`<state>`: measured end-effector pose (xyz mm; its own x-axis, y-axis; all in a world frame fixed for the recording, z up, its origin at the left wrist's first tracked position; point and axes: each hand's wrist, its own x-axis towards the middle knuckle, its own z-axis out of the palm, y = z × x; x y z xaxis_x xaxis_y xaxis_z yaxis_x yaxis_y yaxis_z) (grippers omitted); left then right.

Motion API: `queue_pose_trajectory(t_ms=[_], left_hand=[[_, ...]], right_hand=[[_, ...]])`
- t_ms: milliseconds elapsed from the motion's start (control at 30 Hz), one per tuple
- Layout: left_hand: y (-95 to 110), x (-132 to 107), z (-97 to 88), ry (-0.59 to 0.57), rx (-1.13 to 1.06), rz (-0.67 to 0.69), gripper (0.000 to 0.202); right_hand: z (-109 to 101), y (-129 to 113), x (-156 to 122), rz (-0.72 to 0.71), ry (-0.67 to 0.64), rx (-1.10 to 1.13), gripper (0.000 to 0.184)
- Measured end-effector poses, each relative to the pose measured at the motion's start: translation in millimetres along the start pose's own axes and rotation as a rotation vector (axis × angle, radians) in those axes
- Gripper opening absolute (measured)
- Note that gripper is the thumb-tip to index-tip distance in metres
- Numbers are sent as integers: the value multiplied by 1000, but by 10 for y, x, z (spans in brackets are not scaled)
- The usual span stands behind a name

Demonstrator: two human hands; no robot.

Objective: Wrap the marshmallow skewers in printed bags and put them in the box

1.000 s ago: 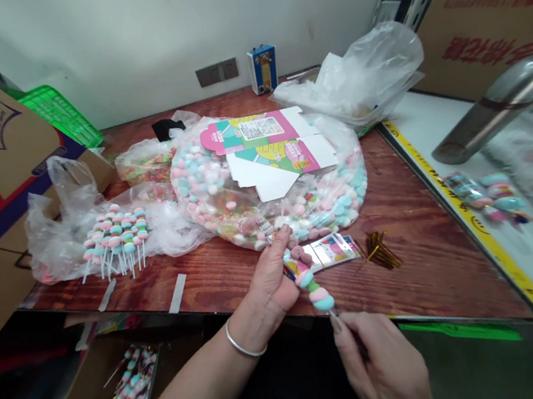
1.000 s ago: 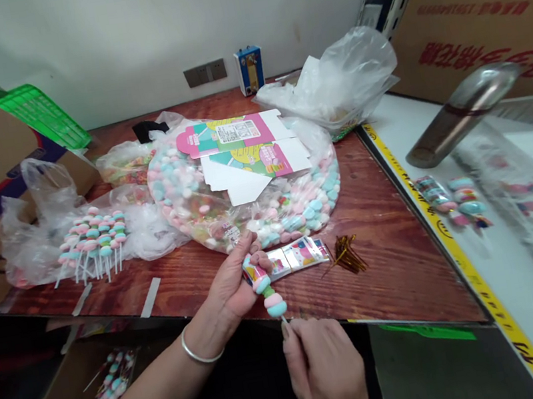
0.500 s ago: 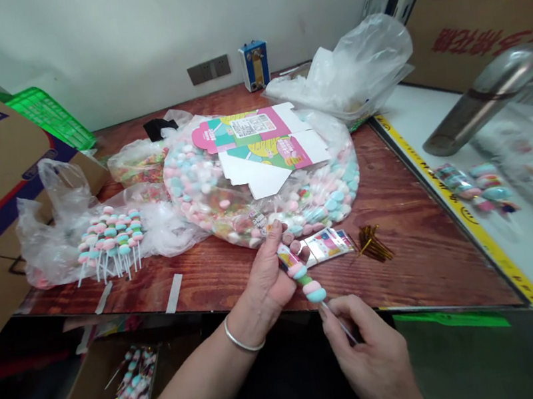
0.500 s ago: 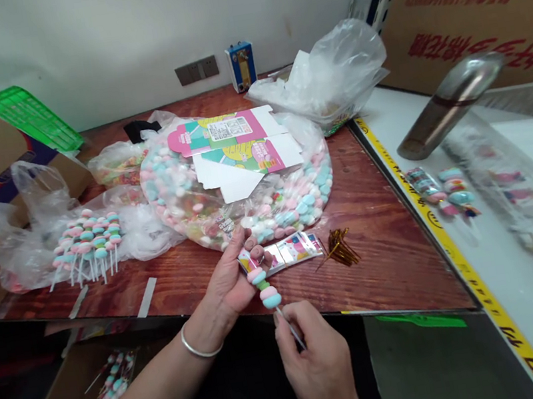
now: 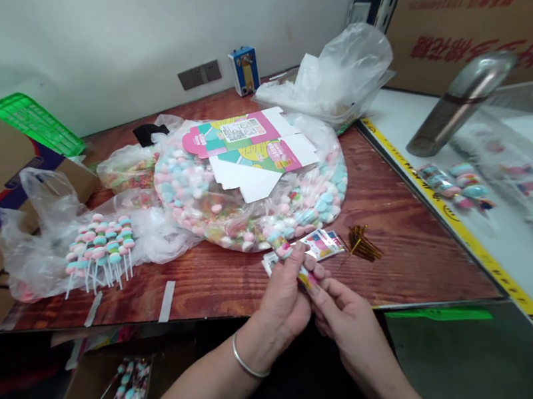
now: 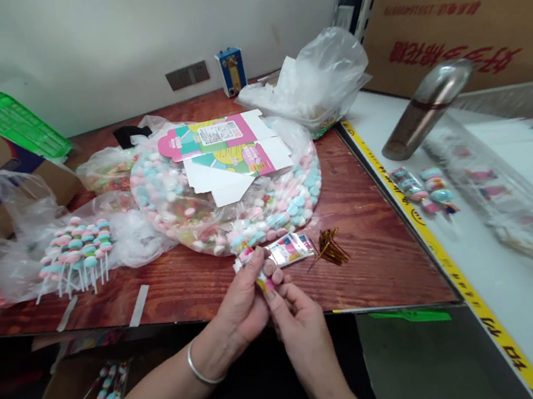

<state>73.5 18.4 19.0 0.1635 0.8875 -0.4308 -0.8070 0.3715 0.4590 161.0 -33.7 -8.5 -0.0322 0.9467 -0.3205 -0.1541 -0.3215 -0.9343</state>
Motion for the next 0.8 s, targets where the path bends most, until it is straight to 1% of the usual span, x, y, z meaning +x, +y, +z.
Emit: queue_pose_trajectory(t_ms=[100,167,267,367,400,467,500,567,600,633,700,767,800], left_hand=[[32,27,-24,-5,-16,25,28],[1,30,-30,-15,13,31,28],[-119,6,-24,17,71,5,32],[-200,-21,-24,38,139,71,34],[-201,-26,-30,26,168,78,38],[-174,-27,-51,-9,210,36,45],[-153,-24,-64,-25,219,6,47],[-115,-16,-91,-64,241,-1,48],[-103,-12,-104,-89,262,18,48],[-97,-11,-115,-114,287,35,47],[-99,-20,-130,-157,345,30,45],[-105,-50,-134,-177,397,-7,45],[-106,-72,-132,-176,415,-4,45]], right_hand=[[-54,-40,-68,-145,35,-247,33],[-71,-45,-86,-236,73,-360,31],[-42,-27,-25,-312,125,-416,31],[9,-2,63,-346,129,-471,31],[23,7,81,-352,141,-493,30],[42,34,94,-374,198,-540,30],[50,50,95,-403,230,-572,35],[63,91,100,-502,254,-670,46],[69,114,109,-563,257,-730,47],[74,139,122,-623,270,-788,44],[79,188,154,-722,353,-884,37],[70,222,177,-764,445,-930,32],[60,229,180,-767,460,-923,31]])
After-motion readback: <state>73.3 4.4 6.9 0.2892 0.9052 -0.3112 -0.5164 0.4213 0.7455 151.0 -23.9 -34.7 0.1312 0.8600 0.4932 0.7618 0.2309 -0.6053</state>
